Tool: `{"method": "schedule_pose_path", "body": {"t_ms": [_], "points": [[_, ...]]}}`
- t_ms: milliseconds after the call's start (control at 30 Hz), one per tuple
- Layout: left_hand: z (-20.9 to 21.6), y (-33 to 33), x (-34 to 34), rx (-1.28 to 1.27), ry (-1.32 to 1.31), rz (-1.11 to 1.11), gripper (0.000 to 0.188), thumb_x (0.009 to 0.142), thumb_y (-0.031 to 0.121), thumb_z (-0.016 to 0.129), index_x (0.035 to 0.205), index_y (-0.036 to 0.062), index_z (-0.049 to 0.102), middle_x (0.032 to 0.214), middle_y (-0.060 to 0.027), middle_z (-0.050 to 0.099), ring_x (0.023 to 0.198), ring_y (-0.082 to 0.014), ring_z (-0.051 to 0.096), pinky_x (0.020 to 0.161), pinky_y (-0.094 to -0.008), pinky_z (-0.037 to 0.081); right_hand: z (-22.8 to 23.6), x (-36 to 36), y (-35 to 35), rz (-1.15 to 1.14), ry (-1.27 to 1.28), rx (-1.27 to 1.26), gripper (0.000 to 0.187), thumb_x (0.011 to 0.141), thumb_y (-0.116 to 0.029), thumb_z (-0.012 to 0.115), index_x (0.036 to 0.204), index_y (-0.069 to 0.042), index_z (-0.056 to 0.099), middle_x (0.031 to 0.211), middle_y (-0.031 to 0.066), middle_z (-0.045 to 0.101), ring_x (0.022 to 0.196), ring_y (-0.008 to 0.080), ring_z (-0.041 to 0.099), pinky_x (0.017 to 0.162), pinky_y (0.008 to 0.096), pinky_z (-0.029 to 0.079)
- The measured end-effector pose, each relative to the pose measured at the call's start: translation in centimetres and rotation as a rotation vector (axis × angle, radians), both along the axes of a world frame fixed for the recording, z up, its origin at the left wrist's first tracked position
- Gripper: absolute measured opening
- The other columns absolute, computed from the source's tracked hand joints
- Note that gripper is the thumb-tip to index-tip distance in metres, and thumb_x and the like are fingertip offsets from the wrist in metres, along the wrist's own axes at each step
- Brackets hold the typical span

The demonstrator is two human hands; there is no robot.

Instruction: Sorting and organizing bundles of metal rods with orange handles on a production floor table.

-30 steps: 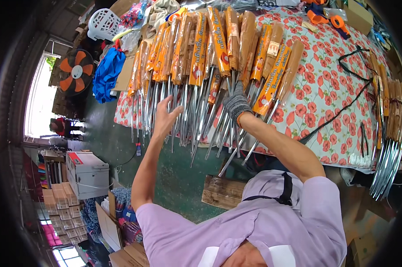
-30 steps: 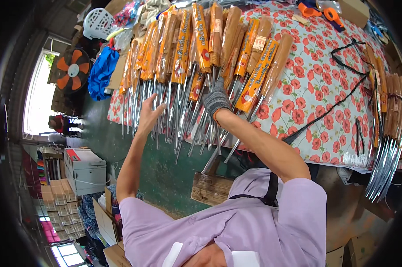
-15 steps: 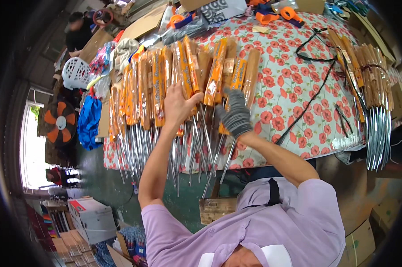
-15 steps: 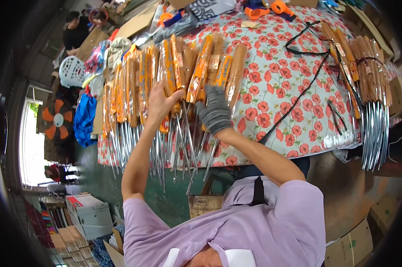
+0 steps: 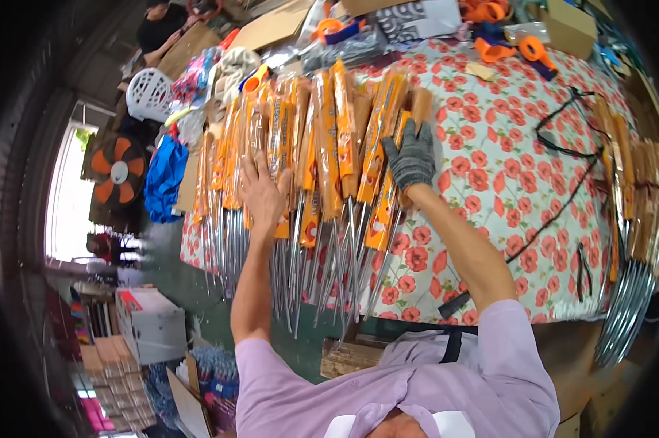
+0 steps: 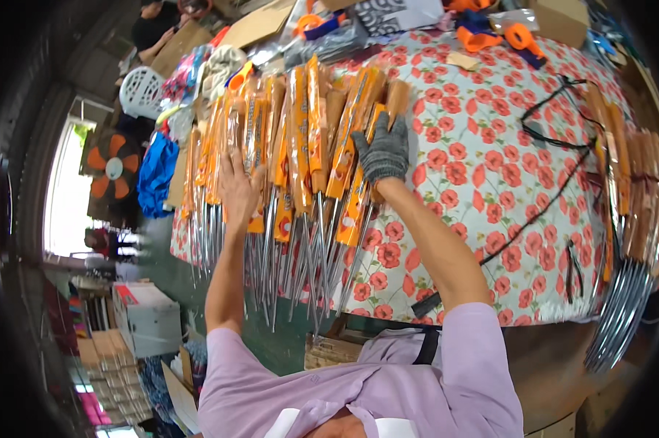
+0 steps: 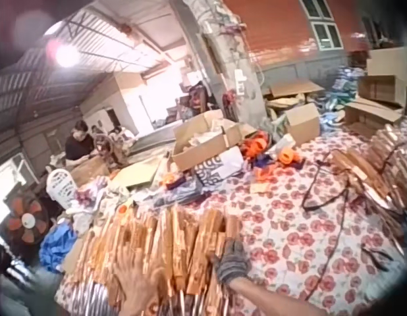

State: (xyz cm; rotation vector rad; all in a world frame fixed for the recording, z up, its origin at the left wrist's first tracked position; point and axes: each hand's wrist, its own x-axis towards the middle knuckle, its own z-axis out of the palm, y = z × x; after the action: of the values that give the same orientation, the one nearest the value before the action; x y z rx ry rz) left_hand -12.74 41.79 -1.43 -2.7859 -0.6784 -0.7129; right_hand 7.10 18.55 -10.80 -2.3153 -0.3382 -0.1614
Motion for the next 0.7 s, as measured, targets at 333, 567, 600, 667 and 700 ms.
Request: {"method": "schedule_pose_path", "body": {"t_ms": [333, 567, 600, 667, 700], "points": [[-0.4, 9.1, 6.6, -0.100, -0.066, -0.219, 0.047, 0.103, 0.035, 0.059, 0.139, 0.0036, 0.062, 0.160, -0.0239, 0.039, 0.142, -0.0413, 0.045, 0.114, -0.0440, 0.042, 0.3, 3.9, 1.1, 0.198, 0.014, 0.000, 0.086, 0.092, -0.057, 0.067, 0.156, -0.006, 0.040, 0.158, 0.0351, 0.034, 0.146, 0.0496, 0.035, 0.121, 0.0508, 0.031], [-0.5, 8.6, 10.9, -0.105, -0.041, -0.185, 0.044, 0.103, 0.031, 0.059, 0.140, 0.0063, 0.062, 0.160, -0.0225, 0.040, 0.144, -0.0368, 0.045, 0.115, -0.0432, 0.041, 0.8, 4.3, 1.9, 0.153, -0.038, 0.053, 0.085, 0.092, -0.056, 0.068, 0.155, -0.005, 0.041, 0.154, 0.0365, 0.038, 0.144, 0.0498, 0.038, 0.120, 0.0507, 0.033], [-0.5, 8.4, 11.1, -0.101, -0.045, -0.198, 0.044, 0.103, 0.031, 0.059, 0.140, 0.0063, 0.062, 0.160, -0.0225, 0.040, 0.144, -0.0368, 0.045, 0.115, -0.0432, 0.041, 0.1, 4.2, 1.5, 0.163, -0.052, 0.061, 0.083, 0.092, -0.055, 0.068, 0.154, -0.005, 0.043, 0.152, 0.0368, 0.041, 0.142, 0.0499, 0.040, 0.118, 0.0507, 0.035], [0.3, 7.1, 10.8, -0.351, -0.192, -0.249, 0.048, 0.104, 0.035, 0.058, 0.144, 0.0090, 0.057, 0.161, -0.0211, 0.039, 0.145, -0.0368, 0.043, 0.117, -0.0426, 0.037, 0.4, 4.3, 1.1, 0.197, -0.085, 0.079, 0.080, 0.092, -0.053, 0.069, 0.151, -0.004, 0.046, 0.147, 0.0374, 0.046, 0.138, 0.0503, 0.045, 0.116, 0.0505, 0.038], [0.6, 6.8, 10.9, -0.479, -0.264, -0.272, 0.050, 0.104, 0.037, 0.057, 0.147, 0.0104, 0.055, 0.161, -0.0204, 0.039, 0.146, -0.0368, 0.041, 0.119, -0.0422, 0.036, 0.6, 4.6, 1.1, 0.193, -0.092, 0.082, 0.080, 0.092, -0.053, 0.069, 0.151, -0.004, 0.046, 0.147, 0.0374, 0.046, 0.138, 0.0503, 0.045, 0.116, 0.0505, 0.038]]}}
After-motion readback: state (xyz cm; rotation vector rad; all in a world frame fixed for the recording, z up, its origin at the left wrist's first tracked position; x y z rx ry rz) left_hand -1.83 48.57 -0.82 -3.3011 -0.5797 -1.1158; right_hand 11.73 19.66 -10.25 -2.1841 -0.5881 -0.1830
